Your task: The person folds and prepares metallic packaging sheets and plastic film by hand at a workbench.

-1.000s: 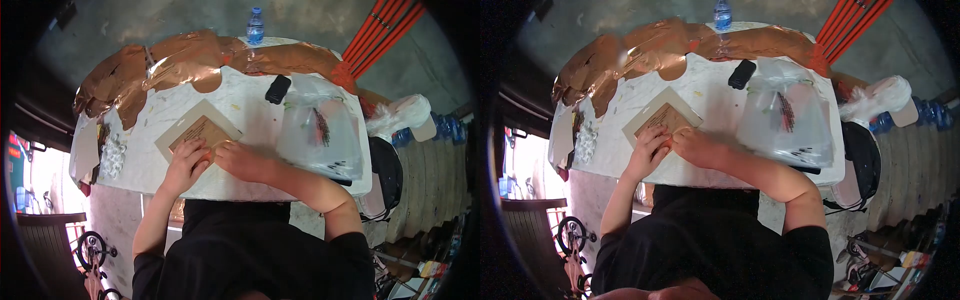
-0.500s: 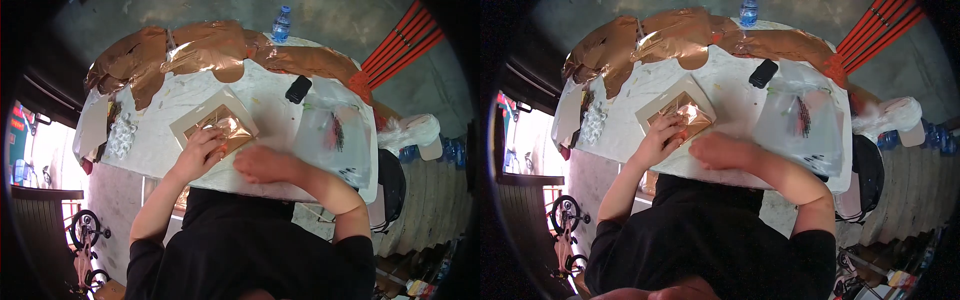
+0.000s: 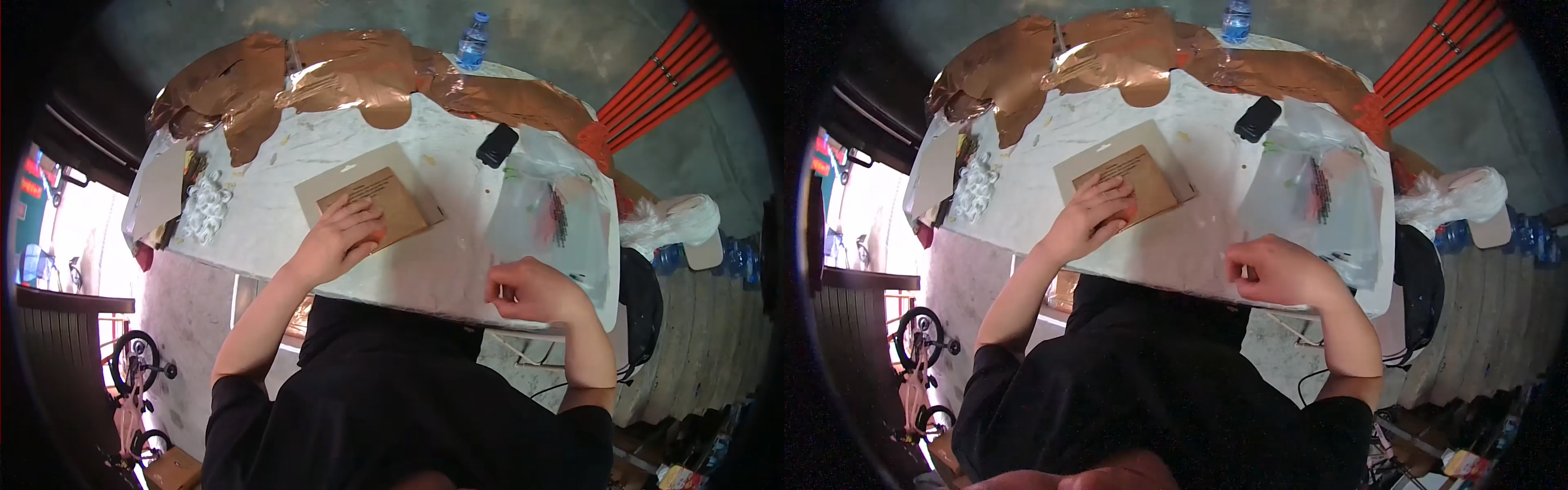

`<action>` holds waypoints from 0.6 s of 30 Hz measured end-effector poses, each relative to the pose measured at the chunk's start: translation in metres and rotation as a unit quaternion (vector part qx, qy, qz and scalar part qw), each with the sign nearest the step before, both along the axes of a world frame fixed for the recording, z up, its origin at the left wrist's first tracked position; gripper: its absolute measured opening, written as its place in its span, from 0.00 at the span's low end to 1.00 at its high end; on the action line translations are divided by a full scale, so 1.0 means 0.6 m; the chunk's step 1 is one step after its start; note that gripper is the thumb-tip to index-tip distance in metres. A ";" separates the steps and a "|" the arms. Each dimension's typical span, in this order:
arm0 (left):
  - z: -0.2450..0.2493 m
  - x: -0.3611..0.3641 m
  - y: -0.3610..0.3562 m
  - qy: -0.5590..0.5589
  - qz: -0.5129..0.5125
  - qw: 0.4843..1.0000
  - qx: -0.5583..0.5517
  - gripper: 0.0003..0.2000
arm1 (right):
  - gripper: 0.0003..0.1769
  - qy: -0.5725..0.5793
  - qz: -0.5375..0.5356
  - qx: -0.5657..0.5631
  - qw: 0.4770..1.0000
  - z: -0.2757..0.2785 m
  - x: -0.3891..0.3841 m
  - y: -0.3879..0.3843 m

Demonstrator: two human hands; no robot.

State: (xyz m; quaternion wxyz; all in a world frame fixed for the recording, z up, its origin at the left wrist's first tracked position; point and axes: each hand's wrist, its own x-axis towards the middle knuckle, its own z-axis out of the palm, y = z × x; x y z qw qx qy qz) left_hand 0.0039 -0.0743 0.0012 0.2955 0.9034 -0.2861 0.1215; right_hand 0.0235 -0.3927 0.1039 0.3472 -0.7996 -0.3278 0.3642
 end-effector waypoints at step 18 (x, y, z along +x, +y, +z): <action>0.012 -0.141 0.023 -0.060 0.035 0.995 0.072 0.12 | 0.07 -0.324 -0.044 -0.028 0.945 -0.123 0.006 0.015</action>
